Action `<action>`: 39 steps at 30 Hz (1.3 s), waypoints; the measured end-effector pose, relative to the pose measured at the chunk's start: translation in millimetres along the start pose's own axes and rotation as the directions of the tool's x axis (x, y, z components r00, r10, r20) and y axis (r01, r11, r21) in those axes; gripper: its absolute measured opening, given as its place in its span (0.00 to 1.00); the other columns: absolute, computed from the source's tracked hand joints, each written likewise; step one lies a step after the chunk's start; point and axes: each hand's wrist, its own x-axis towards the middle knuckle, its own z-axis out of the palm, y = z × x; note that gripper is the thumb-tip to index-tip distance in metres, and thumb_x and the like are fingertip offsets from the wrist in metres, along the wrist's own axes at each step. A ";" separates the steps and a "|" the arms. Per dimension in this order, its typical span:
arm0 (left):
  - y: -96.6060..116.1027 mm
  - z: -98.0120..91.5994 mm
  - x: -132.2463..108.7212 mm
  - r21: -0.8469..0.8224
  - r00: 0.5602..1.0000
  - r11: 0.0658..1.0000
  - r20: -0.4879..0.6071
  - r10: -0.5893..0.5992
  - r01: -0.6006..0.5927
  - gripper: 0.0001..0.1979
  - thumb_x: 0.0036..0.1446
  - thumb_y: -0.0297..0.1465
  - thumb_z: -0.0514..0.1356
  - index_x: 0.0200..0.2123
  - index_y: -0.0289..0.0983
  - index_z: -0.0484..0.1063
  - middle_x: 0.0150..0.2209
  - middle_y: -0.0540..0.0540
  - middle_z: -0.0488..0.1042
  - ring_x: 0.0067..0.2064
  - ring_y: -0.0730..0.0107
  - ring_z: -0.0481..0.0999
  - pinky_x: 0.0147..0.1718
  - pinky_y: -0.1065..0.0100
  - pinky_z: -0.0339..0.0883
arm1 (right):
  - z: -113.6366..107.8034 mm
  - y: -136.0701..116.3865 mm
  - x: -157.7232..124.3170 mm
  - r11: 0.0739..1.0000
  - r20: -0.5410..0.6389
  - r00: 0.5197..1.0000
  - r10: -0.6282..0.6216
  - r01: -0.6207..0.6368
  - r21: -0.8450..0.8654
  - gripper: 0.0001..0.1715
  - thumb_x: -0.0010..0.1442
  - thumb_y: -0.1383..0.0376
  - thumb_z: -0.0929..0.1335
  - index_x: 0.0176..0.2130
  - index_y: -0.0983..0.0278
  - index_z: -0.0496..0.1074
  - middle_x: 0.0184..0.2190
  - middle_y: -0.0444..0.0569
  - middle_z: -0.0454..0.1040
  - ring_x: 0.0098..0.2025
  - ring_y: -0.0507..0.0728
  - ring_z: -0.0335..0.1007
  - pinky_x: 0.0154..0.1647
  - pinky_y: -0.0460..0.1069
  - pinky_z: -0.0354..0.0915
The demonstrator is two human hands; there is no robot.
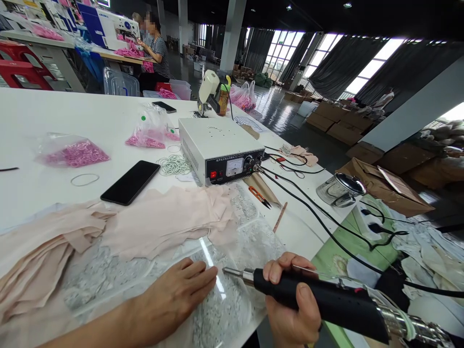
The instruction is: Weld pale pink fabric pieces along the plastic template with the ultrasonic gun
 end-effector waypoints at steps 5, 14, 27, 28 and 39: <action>0.8 3.4 -0.9 0.006 1.000 1.000 -0.011 -0.014 0.014 0.17 0.68 0.18 0.52 0.55 0.36 0.72 0.52 0.40 0.78 0.44 0.60 0.74 0.41 0.62 0.65 | 1.4 1.4 2.3 1.000 -0.005 1.000 -0.009 0.009 0.013 0.10 0.60 0.57 0.68 0.39 0.60 0.75 0.31 0.42 0.67 0.21 0.50 0.66 0.23 0.49 0.65; 2.4 13.3 -2.8 0.015 0.999 0.999 -0.026 -0.043 0.043 0.18 0.68 0.18 0.52 0.55 0.38 0.72 0.52 0.41 0.77 0.44 0.60 0.75 0.41 0.62 0.66 | 5.4 3.9 2.7 1.000 0.017 1.000 -0.006 0.006 0.014 0.10 0.62 0.58 0.67 0.39 0.59 0.74 0.32 0.43 0.66 0.21 0.50 0.65 0.22 0.49 0.65; 0.6 2.9 0.5 0.007 1.000 1.000 -0.014 -0.011 0.011 0.17 0.68 0.19 0.53 0.55 0.38 0.73 0.52 0.41 0.78 0.47 0.59 0.75 0.45 0.62 0.67 | 7.5 -0.4 4.6 1.000 0.129 0.992 -0.004 0.000 0.031 0.04 0.64 0.60 0.69 0.37 0.58 0.71 0.32 0.41 0.68 0.24 0.50 0.68 0.26 0.50 0.70; 0.8 3.1 0.6 0.009 1.000 1.000 -0.014 -0.011 0.011 0.17 0.68 0.19 0.53 0.54 0.37 0.73 0.51 0.41 0.78 0.47 0.59 0.75 0.45 0.62 0.67 | 7.8 -0.5 4.7 1.000 0.133 0.991 -0.002 -0.002 0.030 0.04 0.64 0.60 0.69 0.38 0.58 0.71 0.32 0.41 0.68 0.24 0.50 0.68 0.26 0.50 0.70; 1.9 6.5 0.0 0.036 1.000 0.999 -0.015 -0.009 0.010 0.14 0.68 0.19 0.56 0.52 0.37 0.74 0.52 0.41 0.78 0.47 0.59 0.76 0.45 0.62 0.67 | 0.0 -10.1 2.9 1.000 0.073 0.997 0.000 -0.001 0.016 0.08 0.62 0.58 0.69 0.38 0.59 0.74 0.31 0.42 0.67 0.22 0.50 0.66 0.22 0.48 0.67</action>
